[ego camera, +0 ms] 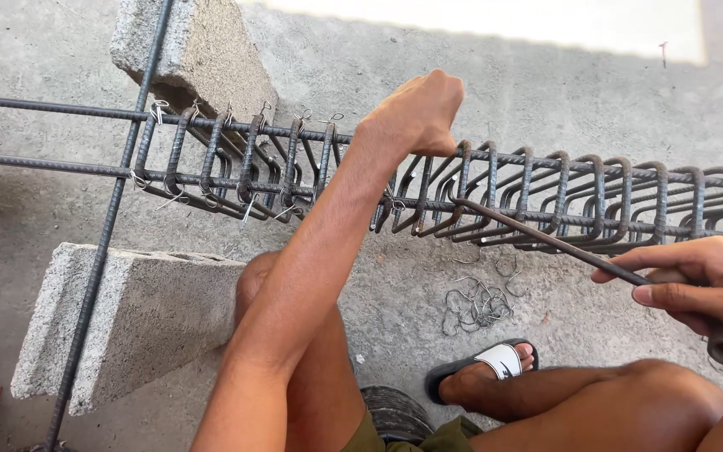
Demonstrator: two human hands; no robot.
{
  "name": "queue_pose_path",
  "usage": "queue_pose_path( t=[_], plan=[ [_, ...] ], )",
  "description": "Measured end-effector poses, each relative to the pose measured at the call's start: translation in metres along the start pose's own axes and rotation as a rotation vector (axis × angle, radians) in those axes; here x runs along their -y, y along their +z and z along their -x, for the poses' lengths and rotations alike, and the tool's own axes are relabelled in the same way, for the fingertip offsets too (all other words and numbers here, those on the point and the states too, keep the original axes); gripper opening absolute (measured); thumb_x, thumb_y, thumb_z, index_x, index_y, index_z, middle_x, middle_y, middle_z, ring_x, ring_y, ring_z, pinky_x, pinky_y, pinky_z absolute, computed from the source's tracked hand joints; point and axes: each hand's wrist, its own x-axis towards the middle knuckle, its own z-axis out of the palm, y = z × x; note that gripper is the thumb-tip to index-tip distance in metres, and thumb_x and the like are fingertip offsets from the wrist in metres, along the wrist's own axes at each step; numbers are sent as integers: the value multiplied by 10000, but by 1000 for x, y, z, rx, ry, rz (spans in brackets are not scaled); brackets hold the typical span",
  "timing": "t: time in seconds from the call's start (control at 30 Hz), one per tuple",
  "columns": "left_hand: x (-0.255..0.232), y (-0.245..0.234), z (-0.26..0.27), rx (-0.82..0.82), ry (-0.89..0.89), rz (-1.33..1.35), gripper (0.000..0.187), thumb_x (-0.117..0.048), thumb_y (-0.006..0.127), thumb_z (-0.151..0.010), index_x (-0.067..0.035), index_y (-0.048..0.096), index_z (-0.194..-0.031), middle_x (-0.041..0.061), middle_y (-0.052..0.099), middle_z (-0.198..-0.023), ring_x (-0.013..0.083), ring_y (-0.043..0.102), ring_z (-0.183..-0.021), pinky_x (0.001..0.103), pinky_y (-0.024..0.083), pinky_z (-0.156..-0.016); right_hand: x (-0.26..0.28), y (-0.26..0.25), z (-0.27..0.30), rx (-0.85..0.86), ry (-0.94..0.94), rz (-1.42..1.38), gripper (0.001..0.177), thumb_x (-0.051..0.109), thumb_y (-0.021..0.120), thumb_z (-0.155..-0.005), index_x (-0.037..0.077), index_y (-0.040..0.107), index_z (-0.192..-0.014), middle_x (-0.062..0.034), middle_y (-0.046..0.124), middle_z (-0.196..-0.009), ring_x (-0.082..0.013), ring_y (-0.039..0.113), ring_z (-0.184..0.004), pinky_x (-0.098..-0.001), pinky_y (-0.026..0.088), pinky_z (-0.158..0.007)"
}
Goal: Tying steel rebar intersections with wire using a manual hook tool
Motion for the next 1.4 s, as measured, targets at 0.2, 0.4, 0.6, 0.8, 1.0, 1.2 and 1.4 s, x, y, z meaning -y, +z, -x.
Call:
queue_pose_path(
  t=[0.2,0.4,0.6,0.8,1.0,1.2,1.4],
  plan=[
    [-3,-8,3,38,-97,39,250,-68,726,-658,-134,500,-574,-34,462,-534,96,337,-448,253,376,-379,28,9,6,-40,15,-4,397,82,690,-874,49,934,-1185,-207,539,-325,-276,444,-285,-391,295,-318],
    [0,-16,3,171,-291,146,438,-471,900,-766,-68,730,-798,53,768,-818,155,687,-661,319,614,-711,34,74,1,-65,-156,-218,388,83,585,-934,63,818,-1244,-87,549,-405,-216,467,-299,-348,334,-251],
    [5,-8,-1,248,-235,234,234,-273,779,-900,-42,743,-897,123,794,-1010,188,784,-874,330,648,-908,28,213,1,-379,-269,-613,322,168,570,-958,-10,712,-1186,-48,534,-383,-157,466,-286,-267,360,-314],
    [4,-4,-8,197,-258,323,86,52,672,-820,2,706,-883,109,761,-858,130,720,-698,172,663,-623,43,226,8,-328,-271,-885,392,46,526,-975,-102,703,-1292,-185,677,-790,-133,448,-440,-238,329,-385],
    [-2,-13,1,208,-324,323,111,-71,796,-839,-12,702,-851,92,771,-916,137,758,-805,224,676,-751,37,199,-1,-235,-376,-857,413,116,529,-971,-129,687,-1264,-96,627,-539,-85,439,-364,-229,321,-311],
    [-3,-13,1,220,-310,258,147,-104,775,-850,-23,767,-972,115,799,-1063,191,778,-897,316,648,-899,39,181,4,-229,-340,-918,459,134,490,-990,-210,668,-1237,-28,403,-401,-141,406,-391,-303,491,-579],
    [2,-6,-5,237,-298,235,145,-136,756,-871,-45,754,-983,78,785,-1015,141,744,-833,269,651,-824,45,162,8,-235,-380,-752,486,173,483,-978,-170,698,-1247,-6,433,-418,-114,399,-382,-257,447,-618]
  ],
)
